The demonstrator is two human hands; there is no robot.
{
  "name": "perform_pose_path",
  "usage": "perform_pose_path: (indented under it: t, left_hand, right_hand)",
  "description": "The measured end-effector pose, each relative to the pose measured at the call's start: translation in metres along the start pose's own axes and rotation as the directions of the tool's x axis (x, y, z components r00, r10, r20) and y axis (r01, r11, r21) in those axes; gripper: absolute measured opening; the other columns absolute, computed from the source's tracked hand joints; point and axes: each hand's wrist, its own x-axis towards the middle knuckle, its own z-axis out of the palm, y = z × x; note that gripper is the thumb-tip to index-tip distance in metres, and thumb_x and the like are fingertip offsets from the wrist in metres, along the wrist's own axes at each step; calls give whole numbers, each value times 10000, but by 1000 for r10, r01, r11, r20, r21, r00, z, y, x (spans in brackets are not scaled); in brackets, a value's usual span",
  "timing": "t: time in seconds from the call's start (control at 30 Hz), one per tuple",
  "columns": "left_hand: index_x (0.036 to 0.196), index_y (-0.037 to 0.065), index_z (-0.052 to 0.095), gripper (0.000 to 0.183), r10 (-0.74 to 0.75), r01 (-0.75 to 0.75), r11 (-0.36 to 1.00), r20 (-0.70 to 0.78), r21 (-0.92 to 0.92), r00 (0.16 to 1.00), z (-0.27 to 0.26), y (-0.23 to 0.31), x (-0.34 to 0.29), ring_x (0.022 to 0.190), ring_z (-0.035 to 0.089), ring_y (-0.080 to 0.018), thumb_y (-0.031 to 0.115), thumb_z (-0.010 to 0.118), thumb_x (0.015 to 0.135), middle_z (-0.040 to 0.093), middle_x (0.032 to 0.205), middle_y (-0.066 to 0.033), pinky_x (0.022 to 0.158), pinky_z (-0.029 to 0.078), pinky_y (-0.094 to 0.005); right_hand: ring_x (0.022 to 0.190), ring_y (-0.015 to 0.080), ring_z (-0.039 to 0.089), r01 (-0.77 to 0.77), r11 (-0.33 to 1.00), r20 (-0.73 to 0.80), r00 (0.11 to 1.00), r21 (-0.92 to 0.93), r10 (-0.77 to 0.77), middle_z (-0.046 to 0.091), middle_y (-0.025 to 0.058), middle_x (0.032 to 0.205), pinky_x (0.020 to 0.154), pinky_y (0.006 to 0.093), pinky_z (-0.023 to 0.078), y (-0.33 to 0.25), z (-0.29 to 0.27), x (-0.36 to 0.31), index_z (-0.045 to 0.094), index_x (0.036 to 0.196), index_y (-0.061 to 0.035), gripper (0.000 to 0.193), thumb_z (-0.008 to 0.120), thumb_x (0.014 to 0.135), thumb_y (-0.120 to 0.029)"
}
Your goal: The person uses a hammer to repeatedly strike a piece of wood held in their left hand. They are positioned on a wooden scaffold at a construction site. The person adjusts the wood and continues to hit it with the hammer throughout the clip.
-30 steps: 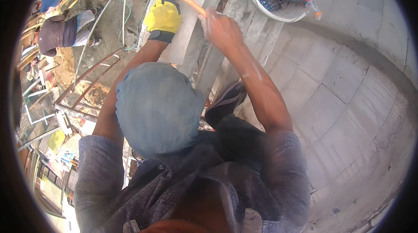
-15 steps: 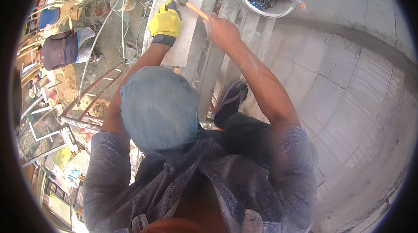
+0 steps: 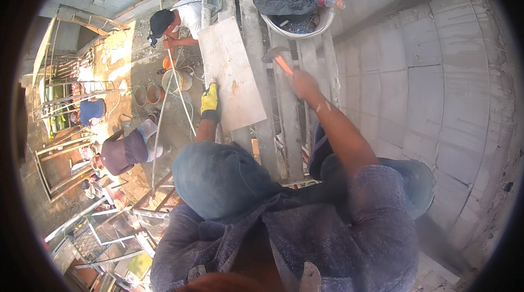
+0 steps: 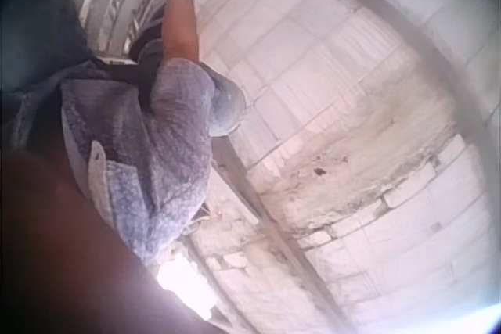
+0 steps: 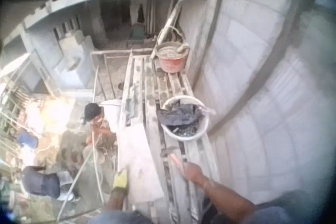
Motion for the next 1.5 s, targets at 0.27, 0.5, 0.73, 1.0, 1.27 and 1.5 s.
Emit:
perform_pose_path:
  t: [0.27, 0.5, 0.73, 1.0, 1.27, 1.5]
  left_hand:
    - [1344, 97, 587, 726, 256, 259, 395, 376, -882, 891, -86, 156, -57, 968, 680, -227, 678, 624, 910, 690, 1148, -94, 826, 588, -404]
    - [1186, 171, 669, 566, 698, 365, 194, 390, -910, 601, -169, 296, -100, 665, 693, -215, 673, 545, 957, 733, 919, -42, 516, 577, -383]
    - [1347, 119, 591, 639, 748, 122, 119, 169, -985, 642, -188, 354, -140, 923, 711, -269, 643, 503, 992, 705, 1156, -119, 764, 609, -422]
    - [1406, 116, 539, 683, 860, 15, 110, 102, -994, 500, -190, 378, -182, 978, 705, -321, 659, 452, 1001, 673, 1239, -160, 835, 605, -489]
    - [1389, 81, 541, 705, 796, -260, 330, 119, -908, 593, -204, 328, -164, 921, 713, -320, 659, 483, 989, 678, 1201, -172, 784, 613, -446]
    - [1362, 49, 552, 734, 611, -178, 466, 169, -867, 773, -221, 293, -149, 894, 716, -300, 666, 530, 966, 681, 1173, -170, 761, 610, -413]
  right_hand:
    - [1057, 343, 616, 314, 859, -393, 788, -405, -473, 616, 143, 1098, 918, 481, 482, -35, -10, -16, 611, 1212, -108, 366, 696, 906, -288]
    - [771, 340, 661, 695, 639, -711, 627, 329, -317, 683, 184, 902, 746, 415, 519, -181, -95, -5, 644, 1106, -15, 248, 640, 982, -229]
    - [653, 74, 537, 794, 107, -749, 602, 598, -276, 632, 19, 812, 592, 231, 438, -279, -216, -90, 618, 1113, -28, 251, 546, 1066, -264]
    - [757, 112, 631, 664, -285, -721, 613, 692, -322, 661, 63, 942, 619, 254, 500, -313, -275, -167, 547, 1258, -19, 462, 481, 1075, -438]
    - [974, 176, 689, 380, -251, -453, 685, 890, -570, 654, 153, 1181, 838, 335, 586, -337, -255, -161, 420, 1419, 55, 615, 646, 984, -317]
    - [1088, 364, 676, 659, 521, -635, 728, 542, -260, 616, 277, 1283, 981, 444, 505, -337, -235, -137, 381, 1425, 79, 737, 683, 839, -251]
